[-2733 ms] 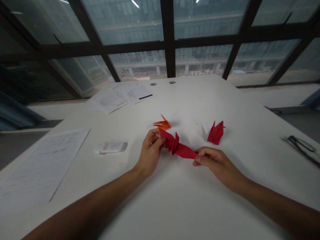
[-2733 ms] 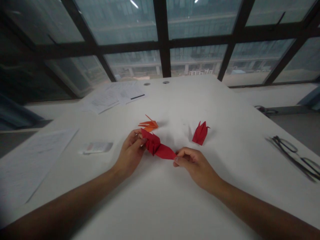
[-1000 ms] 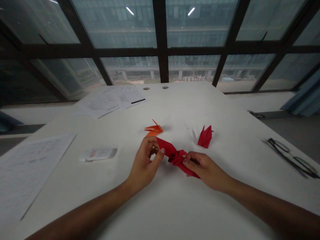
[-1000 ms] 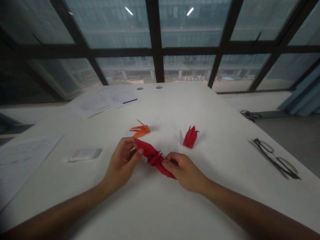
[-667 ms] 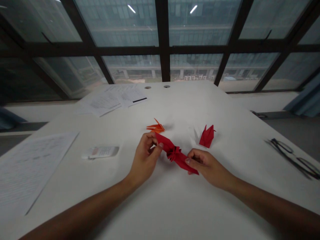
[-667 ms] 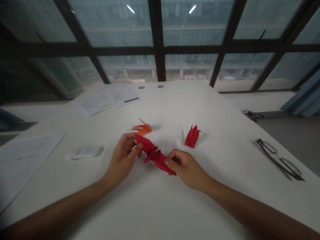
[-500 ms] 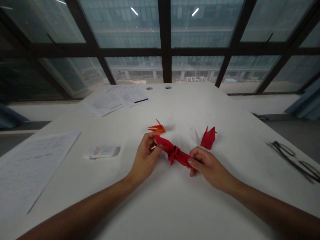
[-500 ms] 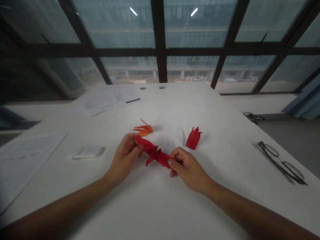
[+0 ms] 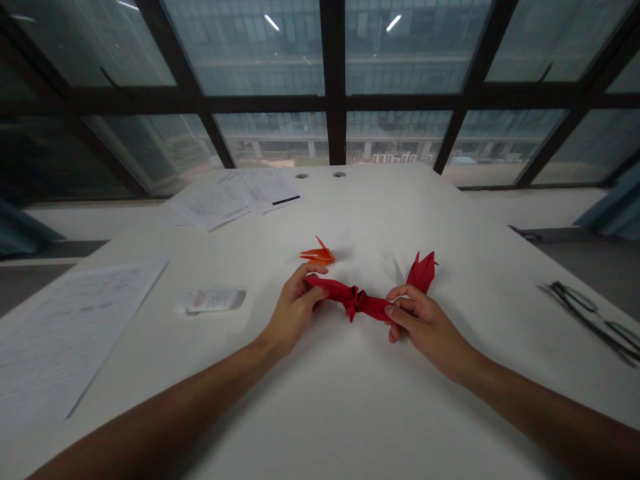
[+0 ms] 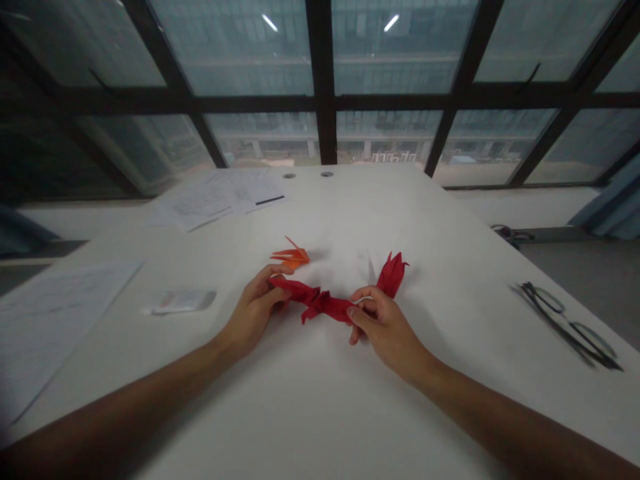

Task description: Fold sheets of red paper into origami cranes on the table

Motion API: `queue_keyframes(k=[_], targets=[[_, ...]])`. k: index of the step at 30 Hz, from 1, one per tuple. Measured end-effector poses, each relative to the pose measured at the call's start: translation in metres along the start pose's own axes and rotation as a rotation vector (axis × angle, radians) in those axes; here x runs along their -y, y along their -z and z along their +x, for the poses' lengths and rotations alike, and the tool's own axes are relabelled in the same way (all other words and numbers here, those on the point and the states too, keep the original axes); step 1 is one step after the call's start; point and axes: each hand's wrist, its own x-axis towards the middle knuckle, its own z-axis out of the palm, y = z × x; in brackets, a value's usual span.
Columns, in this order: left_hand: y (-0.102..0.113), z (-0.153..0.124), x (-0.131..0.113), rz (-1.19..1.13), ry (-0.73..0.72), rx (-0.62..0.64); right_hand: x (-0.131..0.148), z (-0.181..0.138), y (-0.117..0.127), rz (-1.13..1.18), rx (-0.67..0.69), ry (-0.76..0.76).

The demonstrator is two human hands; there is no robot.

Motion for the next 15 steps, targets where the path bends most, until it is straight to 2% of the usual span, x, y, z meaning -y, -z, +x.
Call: queue_keyframes(k=[9,15], targets=[[0.0037,0.0038,0.0053,-0.032,-0.043,0.015,0.0067,0.0025,-0.001,0.268,-0.044,-0.088],[0.0038,0.0071,0.0053,-0.091,-0.004,-0.042,0.006,0.0017,-0.0005,0.379,-0.062,-0.091]])
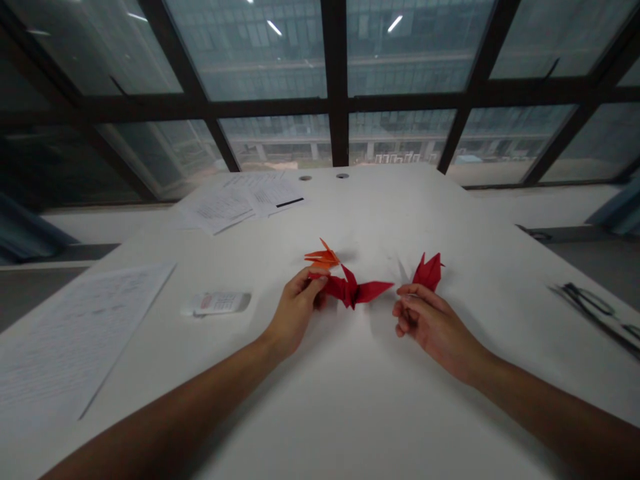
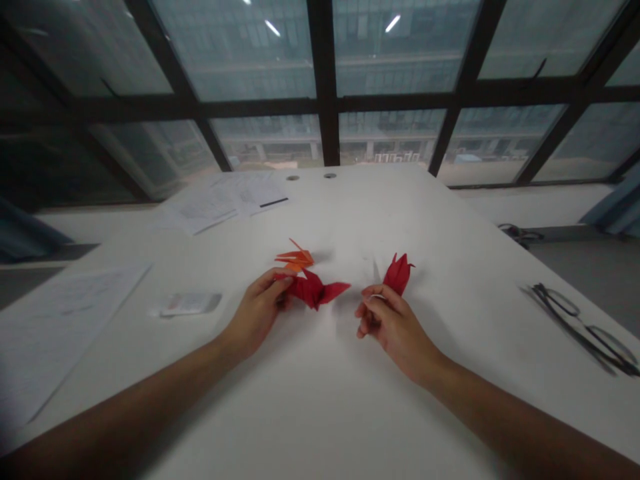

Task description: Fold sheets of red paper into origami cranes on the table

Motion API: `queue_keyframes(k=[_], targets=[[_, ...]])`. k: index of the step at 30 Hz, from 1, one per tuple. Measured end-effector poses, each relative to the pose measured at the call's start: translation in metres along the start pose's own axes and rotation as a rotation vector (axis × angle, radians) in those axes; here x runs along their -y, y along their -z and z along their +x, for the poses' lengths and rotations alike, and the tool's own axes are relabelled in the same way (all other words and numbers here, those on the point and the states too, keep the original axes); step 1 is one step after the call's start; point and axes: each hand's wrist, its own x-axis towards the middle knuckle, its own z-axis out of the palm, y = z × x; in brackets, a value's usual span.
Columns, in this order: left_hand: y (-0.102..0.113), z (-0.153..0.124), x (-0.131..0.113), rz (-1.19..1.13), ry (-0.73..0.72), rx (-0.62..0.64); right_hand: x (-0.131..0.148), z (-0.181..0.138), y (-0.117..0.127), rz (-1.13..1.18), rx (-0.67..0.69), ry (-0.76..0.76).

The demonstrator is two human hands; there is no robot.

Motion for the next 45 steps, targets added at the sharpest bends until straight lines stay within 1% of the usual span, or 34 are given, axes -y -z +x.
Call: queue_keyframes(k=[4,6,8,11,13,15,17,19,21,23,25,27,28,30,31,33,36,38,40,42,45], targets=[[-0.001,0.0,-0.005,-0.078,0.048,-0.019,-0.003,0.001,0.002,0.01,0.01,0.006],[-0.002,-0.003,-0.007,-0.075,0.055,0.004,-0.004,0.001,0.002,0.011,0.021,0.015],[-0.002,-0.009,-0.008,-0.005,0.061,0.115,-0.003,0.001,0.001,0.006,0.023,0.018],[-0.002,-0.019,-0.006,0.172,0.045,0.389,-0.002,0.0,0.0,-0.014,0.02,0.019],[-0.002,-0.025,-0.004,0.27,0.014,0.523,-0.003,0.0,0.0,-0.029,0.027,0.032],[-0.001,-0.03,-0.003,0.344,-0.03,0.591,-0.004,0.0,0.001,-0.047,0.043,0.052],[-0.001,-0.033,-0.002,0.422,-0.08,0.609,-0.008,0.001,0.003,-0.071,0.069,0.073],[0.0,-0.033,-0.002,0.509,-0.129,0.58,-0.011,0.002,0.006,-0.124,0.089,0.094],[0.001,-0.028,-0.004,0.604,-0.198,0.487,-0.014,0.003,0.008,-0.216,0.096,0.122],[0.006,-0.017,-0.006,0.706,-0.314,0.328,-0.016,0.002,0.009,-0.324,0.107,0.156],[0.016,-0.002,-0.009,0.814,-0.484,0.121,-0.016,-0.002,0.007,-0.413,0.136,0.188],[0.029,0.017,-0.009,0.965,-0.637,-0.009,-0.015,-0.009,0.004,-0.522,0.176,0.217],[0.036,0.025,-0.008,1.056,-0.676,-0.052,-0.014,-0.012,0.001,-0.609,0.205,0.235],[0.047,0.041,-0.004,1.233,-0.714,-0.076,-0.012,-0.018,-0.003,-0.815,0.284,0.324],[0.052,0.046,-0.002,1.288,-0.708,-0.066,-0.011,-0.02,-0.004,-0.904,0.329,0.376],[0.056,0.054,0.001,1.289,-0.69,-0.061,-0.011,-0.023,-0.007,-1.013,0.396,0.47],[0.052,0.054,-0.002,1.208,-0.69,-0.121,-0.012,-0.023,-0.007,-1.06,0.403,0.513],[0.047,0.05,-0.009,1.162,-0.716,-0.167,-0.013,-0.023,-0.007,-1.056,0.382,0.493],[0.041,0.043,-0.015,1.11,-0.738,-0.186,-0.014,-0.023,-0.007,-1.038,0.369,0.472],[0.037,0.036,-0.017,1.067,-0.746,-0.169,-0.013,-0.023,-0.007,-1.035,0.367,0.475],[0.035,0.032,-0.01,1.061,-0.729,-0.098,-0.012,-0.024,-0.007,-1.072,0.368,0.508]])
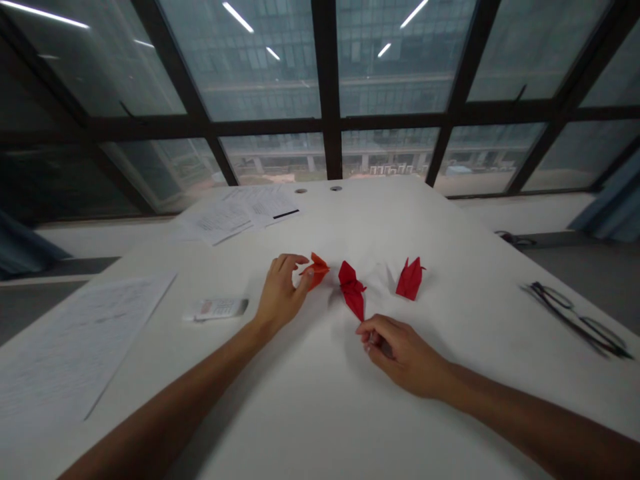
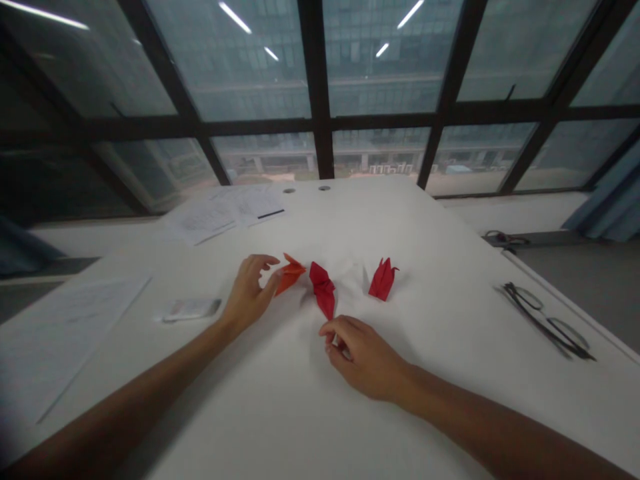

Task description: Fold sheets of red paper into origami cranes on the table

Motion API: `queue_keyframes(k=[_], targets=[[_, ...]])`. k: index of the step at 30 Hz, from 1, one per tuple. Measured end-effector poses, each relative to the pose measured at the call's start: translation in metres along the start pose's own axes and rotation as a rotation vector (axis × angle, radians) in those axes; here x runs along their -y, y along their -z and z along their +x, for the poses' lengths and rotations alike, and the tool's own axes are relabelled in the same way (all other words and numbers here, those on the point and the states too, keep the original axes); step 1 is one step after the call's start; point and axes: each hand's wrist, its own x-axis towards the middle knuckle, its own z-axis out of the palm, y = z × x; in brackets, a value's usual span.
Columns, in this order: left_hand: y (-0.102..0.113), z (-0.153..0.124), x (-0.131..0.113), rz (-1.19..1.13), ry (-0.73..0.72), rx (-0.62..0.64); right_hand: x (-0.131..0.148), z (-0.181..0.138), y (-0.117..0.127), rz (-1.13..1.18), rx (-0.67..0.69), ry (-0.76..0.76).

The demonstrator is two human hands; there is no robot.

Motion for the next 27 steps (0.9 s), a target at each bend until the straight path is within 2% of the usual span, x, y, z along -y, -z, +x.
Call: queue_keyframes(k=[3,7,9,11,12,14,15,16,18,19,23,27], targets=[[-0.009,-0.006,0.006,0.016,0.002,0.079,-0.001,-0.001,0.0,-0.088,-0.012,0.085],[-0.015,-0.01,0.015,0.0,0.006,0.104,-0.006,-0.004,0.001,-0.298,-0.048,0.312],[-0.013,-0.01,0.017,-0.006,0.017,0.103,-0.01,-0.005,0.006,-0.372,-0.141,0.407],[-0.012,-0.01,0.017,-0.003,0.029,0.096,-0.015,-0.002,0.017,-0.427,-0.344,0.451],[-0.011,-0.01,0.017,0.001,0.032,0.096,-0.019,0.001,0.024,-0.441,-0.496,0.433],[-0.011,-0.01,0.016,0.005,0.031,0.104,-0.032,0.009,0.04,-0.44,-0.764,0.271],[-0.011,-0.01,0.016,0.009,0.025,0.111,-0.039,0.014,0.048,-0.408,-0.854,0.16],[-0.011,-0.01,0.015,0.014,0.018,0.119,-0.048,0.018,0.056,-0.37,-0.888,0.025],[-0.011,-0.01,0.013,0.025,0.001,0.134,-0.065,0.024,0.066,-0.292,-0.826,-0.224],[-0.011,-0.01,0.013,0.031,-0.007,0.141,-0.072,0.026,0.068,-0.264,-0.791,-0.272],[-0.011,-0.011,0.012,0.035,-0.001,0.14,-0.085,0.026,0.064,-0.216,-0.64,-0.276],[-0.013,-0.013,0.014,0.018,0.033,0.119,-0.08,0.025,0.061,-0.227,-0.612,-0.229]])
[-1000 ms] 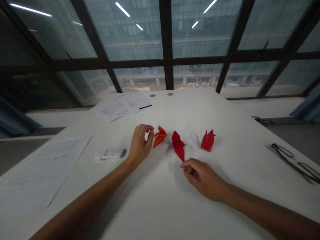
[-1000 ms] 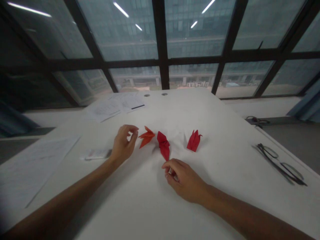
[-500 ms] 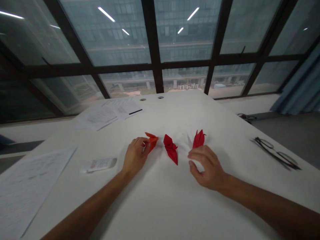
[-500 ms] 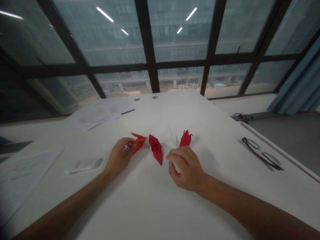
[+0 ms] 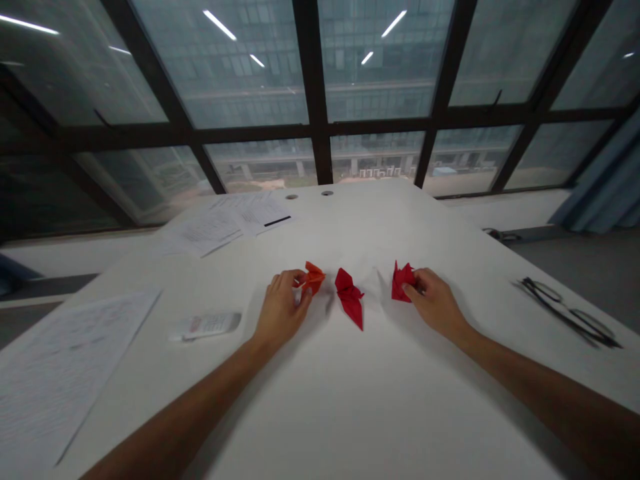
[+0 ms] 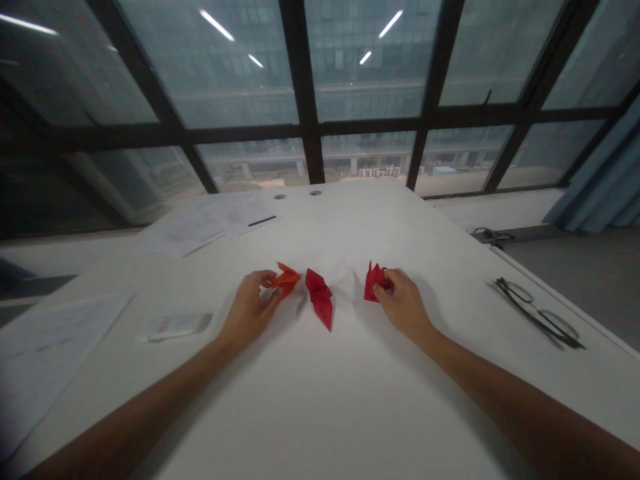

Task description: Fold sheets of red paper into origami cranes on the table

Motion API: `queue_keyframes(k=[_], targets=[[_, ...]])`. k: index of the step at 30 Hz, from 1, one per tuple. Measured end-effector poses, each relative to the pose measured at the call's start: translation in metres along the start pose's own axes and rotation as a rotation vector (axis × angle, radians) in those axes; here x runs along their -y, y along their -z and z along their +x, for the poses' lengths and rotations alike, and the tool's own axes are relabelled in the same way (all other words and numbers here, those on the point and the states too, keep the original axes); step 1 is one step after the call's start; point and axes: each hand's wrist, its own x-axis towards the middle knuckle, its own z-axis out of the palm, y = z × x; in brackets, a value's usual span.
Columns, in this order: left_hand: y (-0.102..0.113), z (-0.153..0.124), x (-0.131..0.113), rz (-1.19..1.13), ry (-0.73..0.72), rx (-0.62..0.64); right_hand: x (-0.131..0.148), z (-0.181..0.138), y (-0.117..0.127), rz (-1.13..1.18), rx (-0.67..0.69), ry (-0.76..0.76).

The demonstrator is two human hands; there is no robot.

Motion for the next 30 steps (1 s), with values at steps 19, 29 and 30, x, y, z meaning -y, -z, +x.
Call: queue_keyframes(k=[19,29,30], targets=[[0.002,0.003,-0.005,-0.316,0.188,-0.136,-0.006,-0.002,-0.003,0.032,-0.206,0.043],[-0.001,0.003,-0.007,-0.476,0.268,-0.143,-0.01,0.0,-0.008,0.035,0.0,0.003],[-0.001,0.003,-0.006,-0.492,0.281,-0.132,-0.009,0.0,-0.007,0.033,0.025,0.006]])
